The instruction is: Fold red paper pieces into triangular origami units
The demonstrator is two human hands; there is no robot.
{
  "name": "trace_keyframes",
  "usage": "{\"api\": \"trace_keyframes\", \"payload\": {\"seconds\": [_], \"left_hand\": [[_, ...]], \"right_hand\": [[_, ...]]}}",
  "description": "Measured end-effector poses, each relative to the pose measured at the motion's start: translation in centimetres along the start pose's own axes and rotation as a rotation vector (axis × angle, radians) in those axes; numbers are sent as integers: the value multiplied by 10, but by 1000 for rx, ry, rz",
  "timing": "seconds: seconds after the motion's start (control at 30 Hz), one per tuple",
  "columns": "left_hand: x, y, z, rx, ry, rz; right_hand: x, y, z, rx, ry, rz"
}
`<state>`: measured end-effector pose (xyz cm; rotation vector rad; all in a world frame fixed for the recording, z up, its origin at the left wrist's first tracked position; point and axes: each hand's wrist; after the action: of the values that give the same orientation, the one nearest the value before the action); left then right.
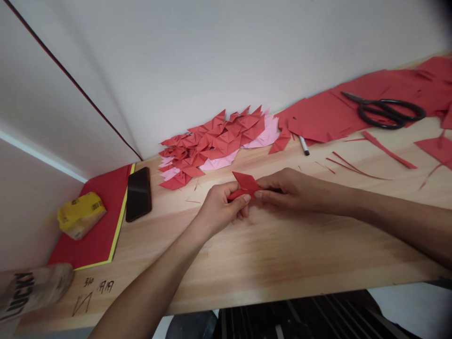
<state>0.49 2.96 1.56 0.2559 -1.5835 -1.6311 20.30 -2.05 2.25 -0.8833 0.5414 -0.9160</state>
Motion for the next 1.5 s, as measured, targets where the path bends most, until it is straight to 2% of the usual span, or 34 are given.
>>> {"api": "trace_keyframes", "payload": {"seconds": [0.33, 0.57, 0.77, 1.17, 1.5], "left_hand": [[0, -1, 0, 5, 17, 16], [-2, -6, 0, -15, -30, -47], [-1, -3, 0, -35, -22, -38], [-1, -2, 0, -42, 11, -3], [-3, -6, 0, -7, -11, -71]], "right_hand": [[0, 1, -1, -7, 24, 79], [-1, 3, 0, -49, -3, 36], [-1, 0, 0, -68, 0, 90], [1, -1, -1, -62, 4, 63], [-1, 3, -2, -17, 34, 48]]}}
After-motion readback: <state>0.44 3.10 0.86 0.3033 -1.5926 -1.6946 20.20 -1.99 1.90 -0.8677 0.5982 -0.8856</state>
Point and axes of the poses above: each hand's wrist, its own x-axis away from the middle knuckle, its own z-axis out of the back of the hand, y = z × x, and after that the axes turned 9 degrees about z, right-handed
